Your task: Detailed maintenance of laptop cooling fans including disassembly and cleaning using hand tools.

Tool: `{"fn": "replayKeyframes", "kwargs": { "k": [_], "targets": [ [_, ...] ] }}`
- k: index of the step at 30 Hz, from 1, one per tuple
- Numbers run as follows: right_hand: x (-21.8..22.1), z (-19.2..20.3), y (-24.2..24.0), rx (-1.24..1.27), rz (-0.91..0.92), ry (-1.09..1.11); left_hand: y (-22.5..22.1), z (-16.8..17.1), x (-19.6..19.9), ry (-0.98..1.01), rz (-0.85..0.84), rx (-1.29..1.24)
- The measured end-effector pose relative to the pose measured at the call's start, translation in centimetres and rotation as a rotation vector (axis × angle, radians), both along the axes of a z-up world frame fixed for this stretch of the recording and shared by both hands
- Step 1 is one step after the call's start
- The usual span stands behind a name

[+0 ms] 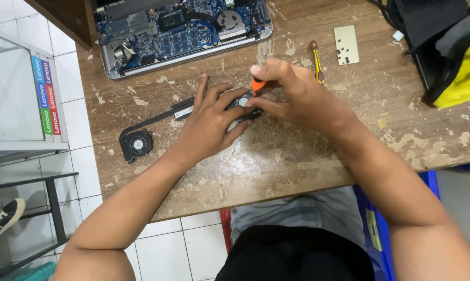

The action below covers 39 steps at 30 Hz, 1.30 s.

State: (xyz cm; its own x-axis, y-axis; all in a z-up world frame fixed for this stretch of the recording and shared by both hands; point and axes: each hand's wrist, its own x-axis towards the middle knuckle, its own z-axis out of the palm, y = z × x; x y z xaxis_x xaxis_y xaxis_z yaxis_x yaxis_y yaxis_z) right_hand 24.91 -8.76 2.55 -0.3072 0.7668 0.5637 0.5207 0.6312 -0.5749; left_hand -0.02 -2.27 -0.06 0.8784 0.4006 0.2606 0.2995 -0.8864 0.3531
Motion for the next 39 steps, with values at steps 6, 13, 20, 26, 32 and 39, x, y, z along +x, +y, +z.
{"fn": "replayKeyframes", "kwargs": {
  "k": [6, 13, 20, 26, 32, 39],
  "targets": [
    [0.6, 0.1, -1.3, -0.165, 0.050, 0.052, -0.2, 0.7, 0.2, -0.011, -0.002, -0.007],
    [0.2, -0.2, -0.4, -0.054, 0.064, -0.031, 0.1, 0.2, 0.2, -0.037, -0.001, 0.014],
    [0.3, 0.3, -1.5, -0.114, 0.047, 0.023, 0.0, 0.2, 0.0, -0.009, 0.004, -0.015],
    [0.5, -0.3, -1.2, -0.095, 0.047, -0.015, -0.1, 0.5, 0.1, -0.001, 0.012, -0.024],
    [-0.4, 1.4, -1.8, -0.060, 0.031, 0.007, -0.1, 0.1, -0.2, -0.009, 0.003, -0.028],
    [1.8, 0.5, -1.6, 0.008, 0.092, 0.188, 1.0, 0.5, -0.4, -0.067, -0.098, 0.026]
  ]
}}
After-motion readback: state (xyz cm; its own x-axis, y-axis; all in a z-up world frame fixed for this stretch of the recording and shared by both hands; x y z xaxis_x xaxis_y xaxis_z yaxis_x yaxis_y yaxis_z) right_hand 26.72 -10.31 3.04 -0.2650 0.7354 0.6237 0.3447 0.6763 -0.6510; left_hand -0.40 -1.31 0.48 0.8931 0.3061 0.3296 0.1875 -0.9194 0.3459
